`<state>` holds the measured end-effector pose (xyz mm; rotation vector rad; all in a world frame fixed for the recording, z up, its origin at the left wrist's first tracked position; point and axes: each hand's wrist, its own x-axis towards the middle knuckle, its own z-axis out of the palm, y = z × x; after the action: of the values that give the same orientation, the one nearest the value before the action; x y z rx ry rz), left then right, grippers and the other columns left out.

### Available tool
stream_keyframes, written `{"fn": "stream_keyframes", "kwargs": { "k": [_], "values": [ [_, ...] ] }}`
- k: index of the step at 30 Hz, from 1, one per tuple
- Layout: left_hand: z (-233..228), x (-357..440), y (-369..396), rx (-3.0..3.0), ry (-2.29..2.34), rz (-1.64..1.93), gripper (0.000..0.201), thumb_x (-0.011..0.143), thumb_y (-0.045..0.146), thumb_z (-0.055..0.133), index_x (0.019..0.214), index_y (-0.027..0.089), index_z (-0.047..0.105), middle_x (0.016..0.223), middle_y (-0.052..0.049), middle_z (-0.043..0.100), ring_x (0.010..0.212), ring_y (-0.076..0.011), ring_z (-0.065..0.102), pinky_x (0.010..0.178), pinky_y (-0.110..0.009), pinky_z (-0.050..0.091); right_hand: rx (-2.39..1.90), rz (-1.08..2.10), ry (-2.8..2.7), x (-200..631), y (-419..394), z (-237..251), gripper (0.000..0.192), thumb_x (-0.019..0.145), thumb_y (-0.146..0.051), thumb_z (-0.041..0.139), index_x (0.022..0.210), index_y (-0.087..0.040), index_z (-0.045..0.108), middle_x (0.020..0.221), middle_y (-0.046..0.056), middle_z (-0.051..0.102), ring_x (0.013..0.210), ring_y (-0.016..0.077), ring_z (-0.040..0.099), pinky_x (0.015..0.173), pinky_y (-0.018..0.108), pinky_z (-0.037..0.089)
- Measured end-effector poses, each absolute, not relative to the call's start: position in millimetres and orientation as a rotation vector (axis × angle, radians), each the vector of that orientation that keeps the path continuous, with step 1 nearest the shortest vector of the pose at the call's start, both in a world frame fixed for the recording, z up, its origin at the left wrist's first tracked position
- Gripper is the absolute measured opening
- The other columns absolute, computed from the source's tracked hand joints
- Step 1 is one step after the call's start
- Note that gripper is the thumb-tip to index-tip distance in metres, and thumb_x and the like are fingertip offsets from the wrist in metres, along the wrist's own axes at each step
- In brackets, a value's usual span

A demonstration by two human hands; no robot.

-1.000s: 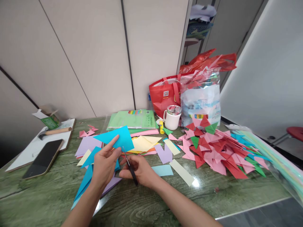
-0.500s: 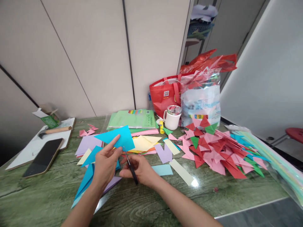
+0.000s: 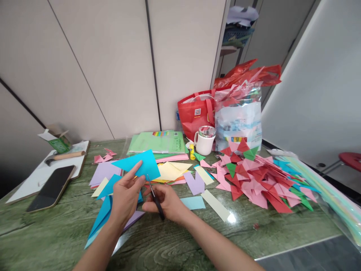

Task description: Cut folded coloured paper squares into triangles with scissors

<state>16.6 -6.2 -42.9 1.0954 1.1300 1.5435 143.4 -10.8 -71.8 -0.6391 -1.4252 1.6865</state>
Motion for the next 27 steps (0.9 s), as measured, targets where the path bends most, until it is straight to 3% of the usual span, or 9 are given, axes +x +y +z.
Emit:
{"fn": "stream_keyframes", "kwargs": {
  "k": [27],
  "values": [
    [-42.0,16.8,-10.1,1.177,1.184,1.553,0.055,0.07,0.026,0.068,0.123,0.016,0.055,0.055,0.007,0.04,0.052,-0.0066,0.034,0.048,-0.019,0.031,-0.726,1.625,-1.395,142.8,-13.5,-78.1,0.04,0.056,-0.036,0.08,0.079,-0.015,0.055,0.063,-0.005,0.05,0.054,0.0085,0.04,0.052,0.022,0.03]
  ]
}}
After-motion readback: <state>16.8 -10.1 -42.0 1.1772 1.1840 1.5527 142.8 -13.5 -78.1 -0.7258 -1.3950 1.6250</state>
